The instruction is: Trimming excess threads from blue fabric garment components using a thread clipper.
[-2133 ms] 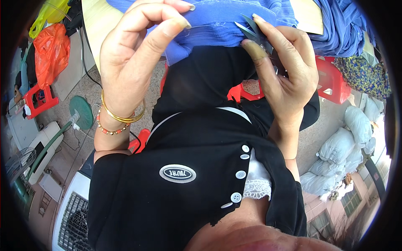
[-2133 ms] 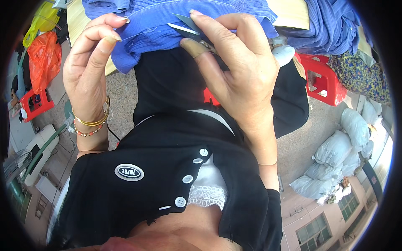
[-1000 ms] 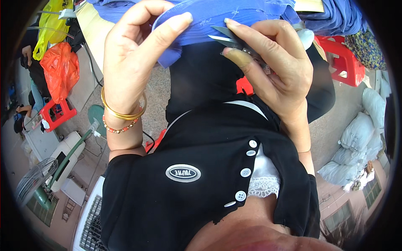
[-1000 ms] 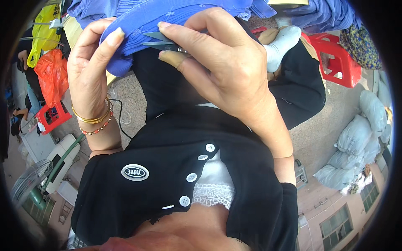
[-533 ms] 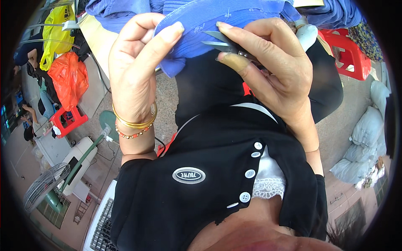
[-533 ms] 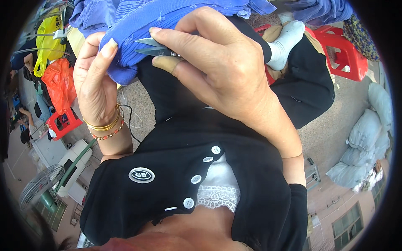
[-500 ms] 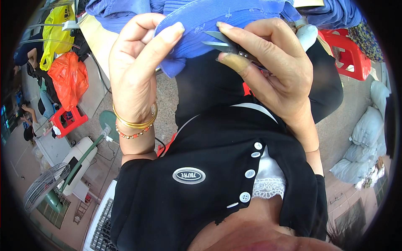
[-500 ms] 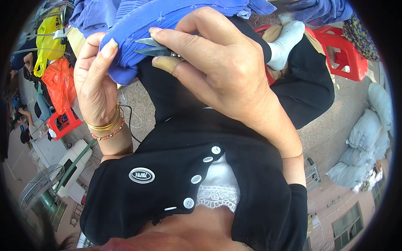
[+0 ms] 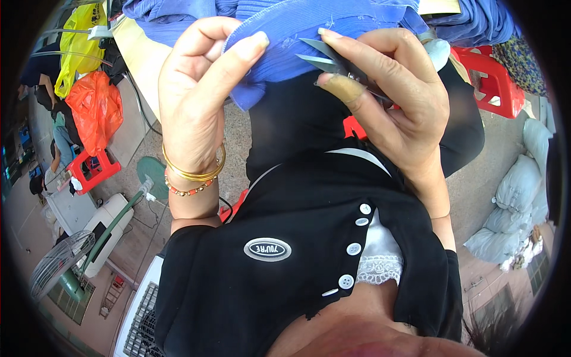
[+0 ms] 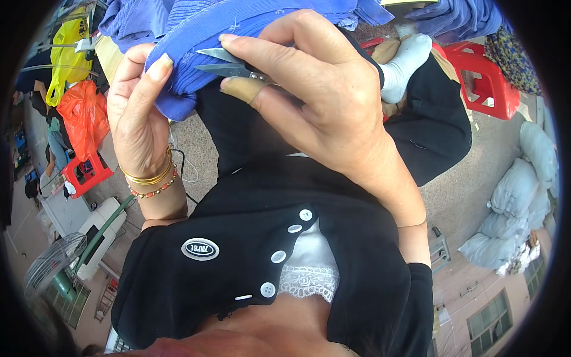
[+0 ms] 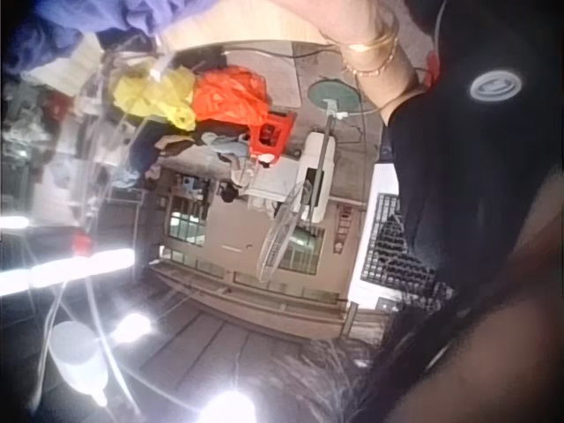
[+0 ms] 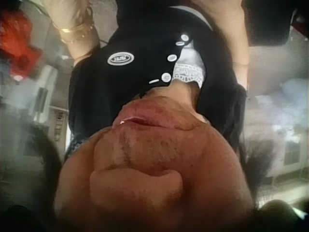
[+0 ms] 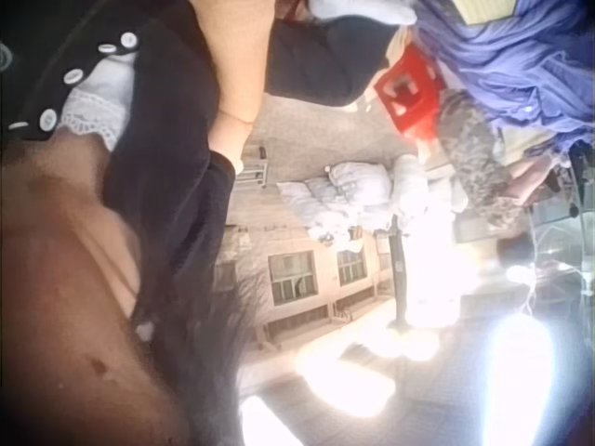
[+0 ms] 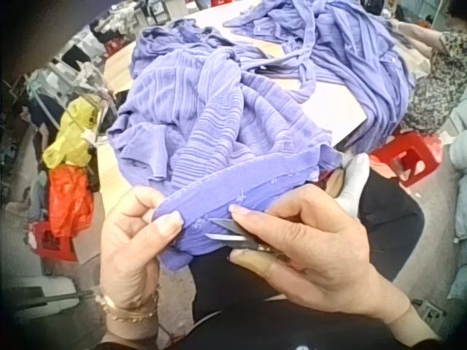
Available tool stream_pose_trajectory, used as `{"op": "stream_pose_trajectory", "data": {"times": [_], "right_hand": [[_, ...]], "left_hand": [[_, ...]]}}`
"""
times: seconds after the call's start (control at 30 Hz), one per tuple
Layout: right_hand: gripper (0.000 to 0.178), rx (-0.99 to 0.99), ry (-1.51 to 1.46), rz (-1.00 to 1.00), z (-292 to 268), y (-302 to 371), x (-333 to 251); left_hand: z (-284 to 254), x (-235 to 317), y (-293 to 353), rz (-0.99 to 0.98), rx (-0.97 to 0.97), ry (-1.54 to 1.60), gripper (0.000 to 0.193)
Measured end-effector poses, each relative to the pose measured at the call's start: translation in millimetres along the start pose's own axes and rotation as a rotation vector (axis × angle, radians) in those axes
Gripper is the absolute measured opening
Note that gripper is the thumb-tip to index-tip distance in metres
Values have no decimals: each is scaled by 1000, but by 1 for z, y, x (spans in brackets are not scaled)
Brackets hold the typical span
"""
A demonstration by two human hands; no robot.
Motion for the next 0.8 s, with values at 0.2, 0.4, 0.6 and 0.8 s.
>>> {"op": "stream_pose_trajectory", "data": {"times": [0.2, 0.4, 0.6, 0.8], "right_hand": [[41, -47, -12, 60, 0, -3, 1], [40, -93, -29, 64, 0, -8, -1], [40, -113, -29, 77, 0, -7, 2], [39, -108, -23, 94, 0, -7, 1]], "left_hand": [[-1, -1, 0, 10, -66, 31, 22], [2, -2, -1, -3, -89, 34, 20], [1, -2, -1, -10, -82, 31, 19], [2, -3, -1, -7, -84, 58, 19]]}}
Point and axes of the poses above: each hand's wrist, its own y-axis away from the middle knuckle, its own z-axis out of the palm, x = y × z, the point moved 6 cm from there along -y, towards the middle knuckle, and after that the axes turned 14 degrees about y, right-handed, at the moved point
